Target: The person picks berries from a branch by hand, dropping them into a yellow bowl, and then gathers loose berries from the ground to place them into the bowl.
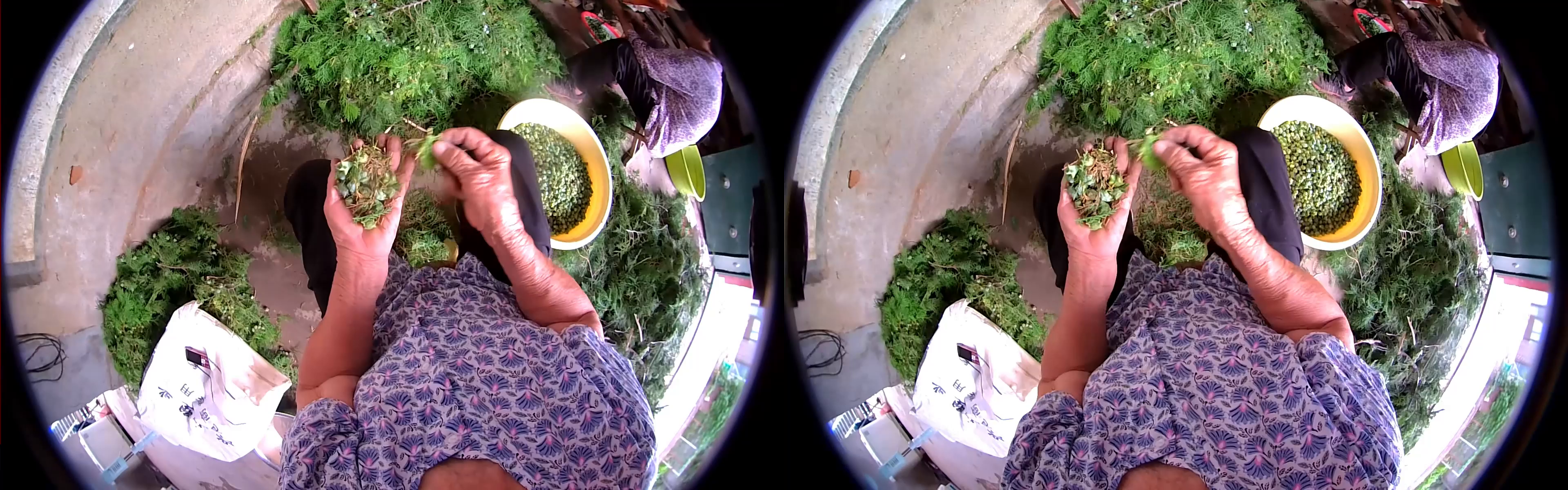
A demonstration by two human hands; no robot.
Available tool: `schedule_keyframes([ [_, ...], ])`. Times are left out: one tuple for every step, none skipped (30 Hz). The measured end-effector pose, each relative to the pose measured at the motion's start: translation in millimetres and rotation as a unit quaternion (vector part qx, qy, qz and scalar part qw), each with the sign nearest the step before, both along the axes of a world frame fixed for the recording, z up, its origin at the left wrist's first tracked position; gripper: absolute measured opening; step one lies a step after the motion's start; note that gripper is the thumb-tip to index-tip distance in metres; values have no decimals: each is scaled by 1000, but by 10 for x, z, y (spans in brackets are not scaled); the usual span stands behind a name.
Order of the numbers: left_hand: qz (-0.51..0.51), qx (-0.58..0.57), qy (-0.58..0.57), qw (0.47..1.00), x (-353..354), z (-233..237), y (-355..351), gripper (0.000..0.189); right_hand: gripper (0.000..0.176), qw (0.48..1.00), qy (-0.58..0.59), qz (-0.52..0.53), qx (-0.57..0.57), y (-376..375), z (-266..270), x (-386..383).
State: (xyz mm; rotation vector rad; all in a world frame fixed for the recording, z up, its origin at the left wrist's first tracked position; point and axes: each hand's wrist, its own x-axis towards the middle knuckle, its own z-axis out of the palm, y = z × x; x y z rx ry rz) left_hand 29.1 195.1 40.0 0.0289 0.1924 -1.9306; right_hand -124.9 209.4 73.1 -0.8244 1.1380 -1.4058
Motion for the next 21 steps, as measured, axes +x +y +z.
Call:
schedule_keyframes([
  [20,16,-7,1000,-3,9,2,35,13,996,86,-7,4,-38,-57,-100],
  [14,3,16,1000,9,-48,-12,35,18,972,232,34,-26,-55,-79,-207],
  [12,7,13,1000,10,-64,-11,35,24,924,372,73,-54,-50,-90,-276],
  [13,18,3,1000,-1,-69,-8,35,34,910,404,77,-51,11,-64,-269],
  [15,28,-5,999,-27,-74,-12,35,27,915,386,68,-93,48,-121,-259],
  [15,19,-11,1000,-57,-77,-20,36,24,926,358,82,-91,77,-139,-243],
  [12,20,-12,1000,-72,-85,-34,36,20,936,328,94,-89,93,-148,-211],
  [-2,20,-15,1000,-78,-95,-49,36,14,944,304,75,-101,89,-153,-143],
  [-15,22,-19,999,-81,-111,-57,36,16,947,294,68,-110,84,-145,-89],
  [-22,-4,-19,1000,-88,-137,-60,37,17,945,298,73,-111,71,-139,-59],
  [-25,-2,-21,999,-107,-156,-68,37,18,944,301,78,-112,59,-142,-37],
  [-35,-11,-15,999,-125,-175,-83,37,21,945,297,81,-108,51,-166,-19],
  [-45,-20,-9,999,-138,-187,-92,37,21,946,295,79,-105,54,-178,-13],
  [-47,-18,-10,999,-149,-188,-95,37,21,944,303,83,-97,57,-185,-11],
  [-44,-20,-18,999,-166,-183,-96,36,21,942,312,87,-89,60,-190,-18],
  [-41,-22,-26,999,-183,-185,-94,36,20,943,306,89,-95,59,-180,-31],
  [-42,-21,-26,999,-198,-197,-101,36,20,943,306,88,-94,60,-190,-48],
  [-36,-11,-37,999,-208,-210,-111,36,19,955,272,95,-70,61,-200,-70],
  [-30,-2,-48,998,-219,-213,-119,35,18,965,237,102,-48,58,-207,-89],
  [-29,-2,-48,998,-235,-209,-122,35,18,965,236,103,-47,51,-209,-105],
  [-23,-5,-57,998,-261,-188,-124,35,18,964,238,107,-44,41,-208,-121],
])
